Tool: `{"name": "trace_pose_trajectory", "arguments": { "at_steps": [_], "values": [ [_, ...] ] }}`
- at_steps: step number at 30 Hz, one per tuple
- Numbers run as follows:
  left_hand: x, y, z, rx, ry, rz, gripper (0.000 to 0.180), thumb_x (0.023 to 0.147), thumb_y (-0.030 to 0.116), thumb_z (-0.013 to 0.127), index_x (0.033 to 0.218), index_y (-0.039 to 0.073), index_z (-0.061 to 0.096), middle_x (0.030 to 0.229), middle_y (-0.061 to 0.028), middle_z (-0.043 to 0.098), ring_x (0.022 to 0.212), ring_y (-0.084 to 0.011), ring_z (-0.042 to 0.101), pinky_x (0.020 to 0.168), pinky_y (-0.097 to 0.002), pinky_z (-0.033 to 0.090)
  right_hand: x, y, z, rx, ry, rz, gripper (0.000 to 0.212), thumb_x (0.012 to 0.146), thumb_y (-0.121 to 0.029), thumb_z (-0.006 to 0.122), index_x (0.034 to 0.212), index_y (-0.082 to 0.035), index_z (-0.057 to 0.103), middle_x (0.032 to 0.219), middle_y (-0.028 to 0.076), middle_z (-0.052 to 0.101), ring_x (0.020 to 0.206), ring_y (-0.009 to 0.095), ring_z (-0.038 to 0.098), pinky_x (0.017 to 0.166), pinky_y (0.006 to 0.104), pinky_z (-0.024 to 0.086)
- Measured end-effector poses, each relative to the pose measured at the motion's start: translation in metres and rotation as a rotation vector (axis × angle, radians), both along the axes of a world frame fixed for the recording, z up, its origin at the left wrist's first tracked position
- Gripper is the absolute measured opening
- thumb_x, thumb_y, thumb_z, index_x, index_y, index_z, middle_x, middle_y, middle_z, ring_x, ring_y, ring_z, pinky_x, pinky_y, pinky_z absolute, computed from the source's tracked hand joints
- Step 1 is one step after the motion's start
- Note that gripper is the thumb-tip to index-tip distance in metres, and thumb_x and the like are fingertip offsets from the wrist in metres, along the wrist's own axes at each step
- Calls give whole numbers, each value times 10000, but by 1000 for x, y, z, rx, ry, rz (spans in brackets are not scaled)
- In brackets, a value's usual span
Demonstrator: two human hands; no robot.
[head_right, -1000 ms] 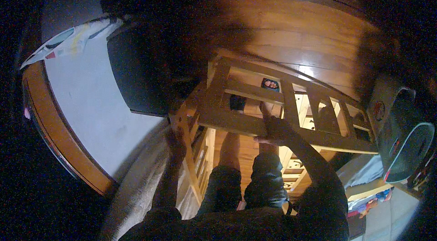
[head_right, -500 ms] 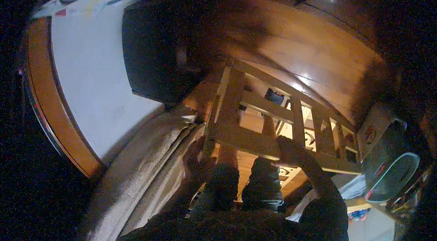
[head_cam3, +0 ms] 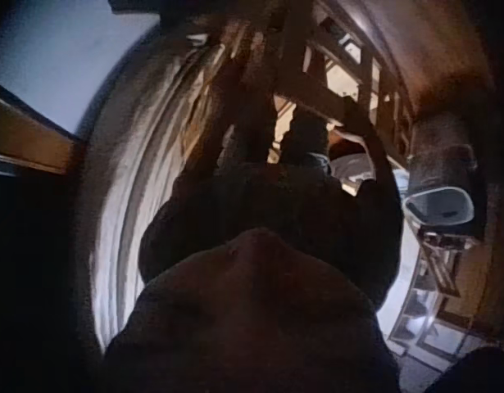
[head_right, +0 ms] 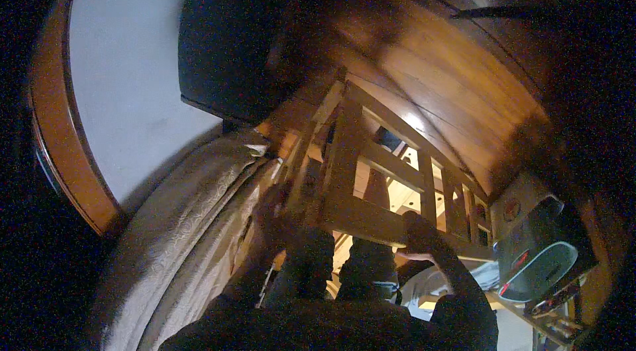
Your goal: The person assembles a wooden chair by hand, picking up and aligning various wooden components such as legs, rails, and backrests. They repeatedly fit and adjust the pieces together on the floor and bed, forming the chair frame without using tools.
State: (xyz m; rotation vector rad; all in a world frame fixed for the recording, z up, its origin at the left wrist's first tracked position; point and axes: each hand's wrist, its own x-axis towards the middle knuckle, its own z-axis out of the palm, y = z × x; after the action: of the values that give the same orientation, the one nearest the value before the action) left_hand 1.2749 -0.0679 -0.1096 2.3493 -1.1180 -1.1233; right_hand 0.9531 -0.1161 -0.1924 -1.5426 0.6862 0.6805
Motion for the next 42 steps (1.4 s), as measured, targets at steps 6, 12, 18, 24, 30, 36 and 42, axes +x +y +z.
{"name": "trace_pose_trajectory", "arguments": {
  "at_steps": [6, 12, 18, 24, 30, 36, 42],
  "values": [
    [38, 1, -10, -37, 17, -33, 304, 739, 122, 671, 1005, 2, 587, 857, -125, 612, 754, -216, 600, 650, -312, 472, 13, -11, 13, 30, -12, -118, 551, 541, -203, 774, 976, -17, 491, 945, 183, 538, 921, 358, 541, 799, 404, 455],
    [46, -1, -11, -20, 177, 143, 162, 783, 137, 661, 822, 3, 579, 749, -11, 585, 684, -55, 520, 570, -228, 413, 0, -8, 3, -17, 15, -106, 609, 514, -237, 787, 972, 24, 482, 933, 207, 545, 886, 368, 551, 788, 408, 460],
    [44, -16, -7, -9, 98, 75, 155, 762, 133, 688, 773, 14, 590, 715, 14, 585, 632, -49, 500, 547, -222, 402, -12, 21, -12, -99, -37, -162, 586, 493, -253, 784, 943, 11, 518, 923, 187, 557, 864, 358, 562, 779, 396, 468],
    [34, 1, -16, 62, 56, 105, 175, 745, 126, 678, 843, 2, 603, 750, -20, 600, 672, -75, 521, 589, -243, 430, -7, 16, -9, -112, -67, -116, 584, 498, -259, 782, 932, 9, 497, 894, 188, 549, 861, 364, 558, 764, 412, 460],
    [10, -7, -11, 166, -14, -118, 304, 648, 88, 669, 937, 21, 600, 834, -61, 626, 753, -144, 574, 659, -298, 470, -5, -9, -7, 7, -51, -88, 603, 522, -253, 781, 935, 33, 448, 891, 218, 551, 880, 377, 552, 777, 429, 451],
    [-1, -8, -15, 87, 55, -144, 419, 574, 58, 684, 982, 24, 595, 889, -60, 629, 814, -162, 582, 720, -306, 470, -6, -4, -13, 50, -15, -153, 609, 528, -231, 771, 978, 17, 445, 902, 201, 555, 891, 361, 554, 782, 419, 454],
    [-2, -13, -11, 202, 3, -120, 406, 581, 55, 672, 977, 18, 590, 876, -64, 619, 829, -158, 579, 725, -300, 468, 1, -11, -12, 89, 27, -105, 612, 524, -210, 770, 996, 14, 451, 904, 201, 558, 881, 360, 562, 780, 420, 459]
  ]
}}
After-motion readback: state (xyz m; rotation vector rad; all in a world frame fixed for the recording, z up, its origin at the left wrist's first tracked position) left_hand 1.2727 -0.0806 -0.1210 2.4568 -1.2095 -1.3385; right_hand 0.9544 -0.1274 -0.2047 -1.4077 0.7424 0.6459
